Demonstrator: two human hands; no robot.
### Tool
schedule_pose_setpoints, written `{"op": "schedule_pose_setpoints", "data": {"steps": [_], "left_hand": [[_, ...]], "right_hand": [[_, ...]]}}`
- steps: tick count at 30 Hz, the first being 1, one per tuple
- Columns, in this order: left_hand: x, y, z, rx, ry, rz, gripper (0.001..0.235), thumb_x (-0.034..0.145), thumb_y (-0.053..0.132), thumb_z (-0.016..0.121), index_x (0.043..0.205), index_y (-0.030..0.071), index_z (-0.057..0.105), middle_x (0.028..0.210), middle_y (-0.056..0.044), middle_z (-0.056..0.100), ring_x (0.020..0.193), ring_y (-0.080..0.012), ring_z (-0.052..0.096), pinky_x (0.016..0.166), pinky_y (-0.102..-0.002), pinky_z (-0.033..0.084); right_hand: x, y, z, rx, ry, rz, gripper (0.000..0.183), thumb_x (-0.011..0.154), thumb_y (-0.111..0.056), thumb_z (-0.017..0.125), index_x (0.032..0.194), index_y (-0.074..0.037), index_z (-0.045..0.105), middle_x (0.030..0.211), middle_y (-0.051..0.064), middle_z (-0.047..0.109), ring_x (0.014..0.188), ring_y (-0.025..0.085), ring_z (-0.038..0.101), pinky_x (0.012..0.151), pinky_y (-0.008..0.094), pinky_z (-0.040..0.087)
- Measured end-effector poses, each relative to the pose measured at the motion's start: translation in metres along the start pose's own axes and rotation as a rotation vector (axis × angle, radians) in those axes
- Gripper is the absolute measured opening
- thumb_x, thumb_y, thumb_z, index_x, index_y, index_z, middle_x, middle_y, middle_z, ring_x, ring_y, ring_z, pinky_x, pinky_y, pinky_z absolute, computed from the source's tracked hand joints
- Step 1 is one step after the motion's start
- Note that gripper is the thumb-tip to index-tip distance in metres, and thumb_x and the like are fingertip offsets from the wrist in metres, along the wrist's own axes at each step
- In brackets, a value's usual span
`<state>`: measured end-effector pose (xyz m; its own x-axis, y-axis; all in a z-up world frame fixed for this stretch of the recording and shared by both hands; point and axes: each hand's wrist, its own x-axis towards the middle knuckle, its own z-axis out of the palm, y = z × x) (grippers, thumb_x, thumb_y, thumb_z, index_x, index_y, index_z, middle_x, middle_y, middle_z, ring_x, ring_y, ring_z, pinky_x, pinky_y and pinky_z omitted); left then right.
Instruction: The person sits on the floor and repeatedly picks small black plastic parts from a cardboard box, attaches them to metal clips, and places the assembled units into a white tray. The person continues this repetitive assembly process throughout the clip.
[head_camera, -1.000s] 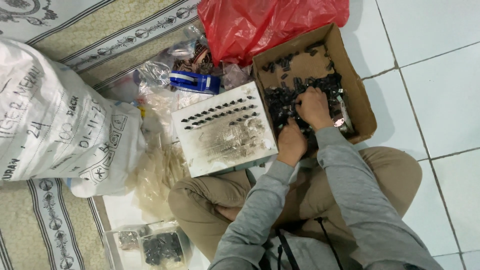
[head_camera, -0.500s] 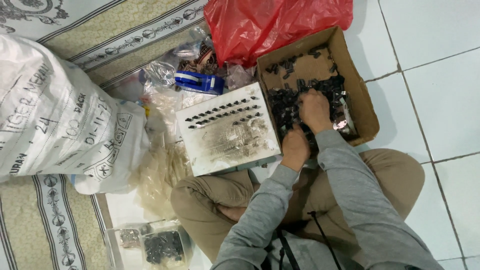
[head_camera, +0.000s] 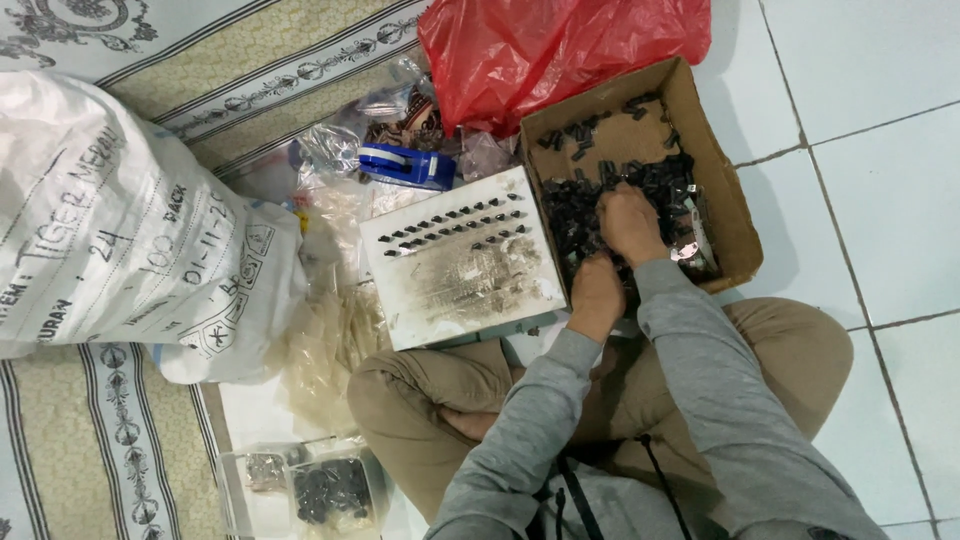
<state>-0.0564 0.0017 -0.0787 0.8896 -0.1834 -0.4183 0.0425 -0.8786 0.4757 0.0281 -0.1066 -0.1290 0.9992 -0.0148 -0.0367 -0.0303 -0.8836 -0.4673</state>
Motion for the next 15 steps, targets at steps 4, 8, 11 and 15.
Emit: {"op": "schedule_pose_setpoints", "data": {"steps": [4, 8, 11, 15], "left_hand": [[-0.014, 0.016, -0.043, -0.103, -0.040, 0.024, 0.028, 0.091, -0.003, 0.054, 0.117, -0.012, 0.061, 0.099, -0.031, 0.066, 0.097, -0.0452, 0.072, 0.079, -0.048, 0.063], [-0.030, 0.026, -0.066, -0.376, 0.063, 0.095, 0.027, 0.095, 0.000, 0.051, 0.116, -0.012, 0.064, 0.105, -0.033, 0.065, 0.103, -0.0507, 0.067, 0.088, -0.053, 0.059], [-0.042, 0.030, -0.090, -0.450, 0.120, 0.120, 0.025, 0.096, 0.001, 0.051, 0.113, -0.010, 0.065, 0.104, -0.031, 0.064, 0.104, -0.0494, 0.067, 0.090, -0.051, 0.058], [-0.055, 0.012, -0.092, -0.506, 0.176, 0.184, 0.022, 0.098, 0.003, 0.054, 0.112, -0.008, 0.067, 0.101, -0.027, 0.066, 0.103, -0.0445, 0.068, 0.086, -0.046, 0.059]], "right_hand": [[0.001, -0.007, -0.032, 0.156, -0.191, 0.190, 0.022, 0.100, -0.017, 0.061, 0.111, -0.004, 0.074, 0.107, 0.022, 0.065, 0.107, 0.039, 0.064, 0.087, 0.044, 0.058], [-0.015, -0.021, -0.055, 0.327, -0.206, 0.292, 0.025, 0.097, -0.015, 0.062, 0.113, -0.001, 0.075, 0.112, 0.026, 0.068, 0.109, 0.042, 0.066, 0.087, 0.052, 0.058], [-0.013, -0.024, -0.059, 0.299, -0.211, 0.283, 0.023, 0.095, -0.015, 0.065, 0.110, 0.000, 0.076, 0.109, 0.025, 0.071, 0.103, 0.042, 0.069, 0.080, 0.052, 0.060], [-0.022, -0.032, -0.077, 0.292, -0.199, 0.256, 0.028, 0.099, -0.010, 0.057, 0.113, 0.006, 0.075, 0.110, 0.031, 0.071, 0.105, 0.047, 0.068, 0.083, 0.055, 0.058]]}}
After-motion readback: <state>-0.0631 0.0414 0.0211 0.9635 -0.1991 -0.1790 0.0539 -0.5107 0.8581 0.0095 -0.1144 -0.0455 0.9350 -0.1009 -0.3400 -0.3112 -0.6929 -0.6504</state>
